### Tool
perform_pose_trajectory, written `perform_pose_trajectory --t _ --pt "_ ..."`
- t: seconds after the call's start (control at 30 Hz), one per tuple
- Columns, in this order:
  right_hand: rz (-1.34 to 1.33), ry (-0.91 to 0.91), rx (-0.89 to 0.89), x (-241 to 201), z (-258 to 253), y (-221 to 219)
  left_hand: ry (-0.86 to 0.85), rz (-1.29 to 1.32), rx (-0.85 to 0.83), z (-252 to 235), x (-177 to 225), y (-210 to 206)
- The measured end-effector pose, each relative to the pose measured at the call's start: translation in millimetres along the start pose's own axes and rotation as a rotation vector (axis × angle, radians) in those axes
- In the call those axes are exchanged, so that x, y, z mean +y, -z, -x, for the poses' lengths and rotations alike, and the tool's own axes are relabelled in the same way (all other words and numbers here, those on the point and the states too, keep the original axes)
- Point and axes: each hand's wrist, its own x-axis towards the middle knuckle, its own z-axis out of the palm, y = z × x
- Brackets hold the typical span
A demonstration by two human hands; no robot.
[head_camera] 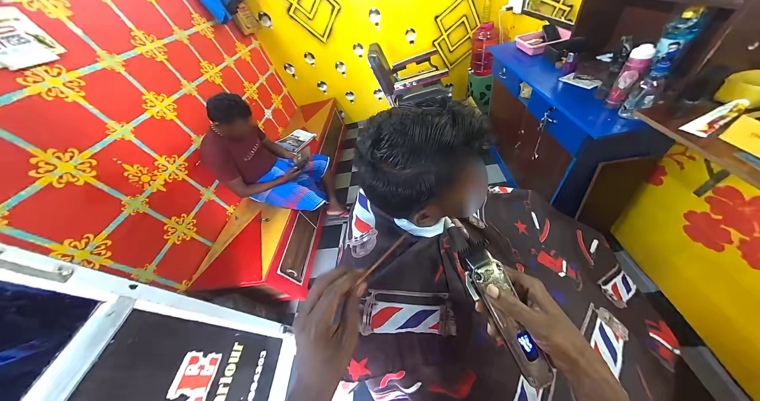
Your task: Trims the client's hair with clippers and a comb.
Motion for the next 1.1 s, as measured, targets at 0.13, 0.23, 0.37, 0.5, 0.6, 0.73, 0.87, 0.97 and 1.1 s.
perform_pose_trajectory --t 0.13,0.23,0.37,0.5,0.6,0.73,0.87,0.97,1.1 --pt "0.115 -0.008 0.015 0 5 -3 -0.094 0.106 -0.011 -69 -2 -36" --pt "0.115 -0.005 0.008 -1 10 -2 -0.105 0.155 -0.024 -89 -12 -55" --pt "0.124 0.005 0.024 1 14 5 -0.116 0.172 0.017 -99 -17 -62" --pt "0.133 -0.018 0.027 0 15 10 -0.097 0.164 0.023 -108 -21 -62" --pt "0.133 -0.037 0.019 -5 10 10 -0.098 0.165 0.028 -112 -23 -64" --pt "0.104 -0.054 0.035 -25 5 7 -0.155 0.141 0.08 -89 -21 -65" --pt "-0.147 0.14 0.026 -50 9 5 -0.129 0.107 -0.129 -50 -19 -72" --pt "-0.131 0.259 0.035 -69 3 8 -0.111 0.072 -0.219 -41 -18 -81" --pt "0.089 0.186 0.106 -96 -5 6 -0.136 0.096 -0.233 -42 -14 -84"
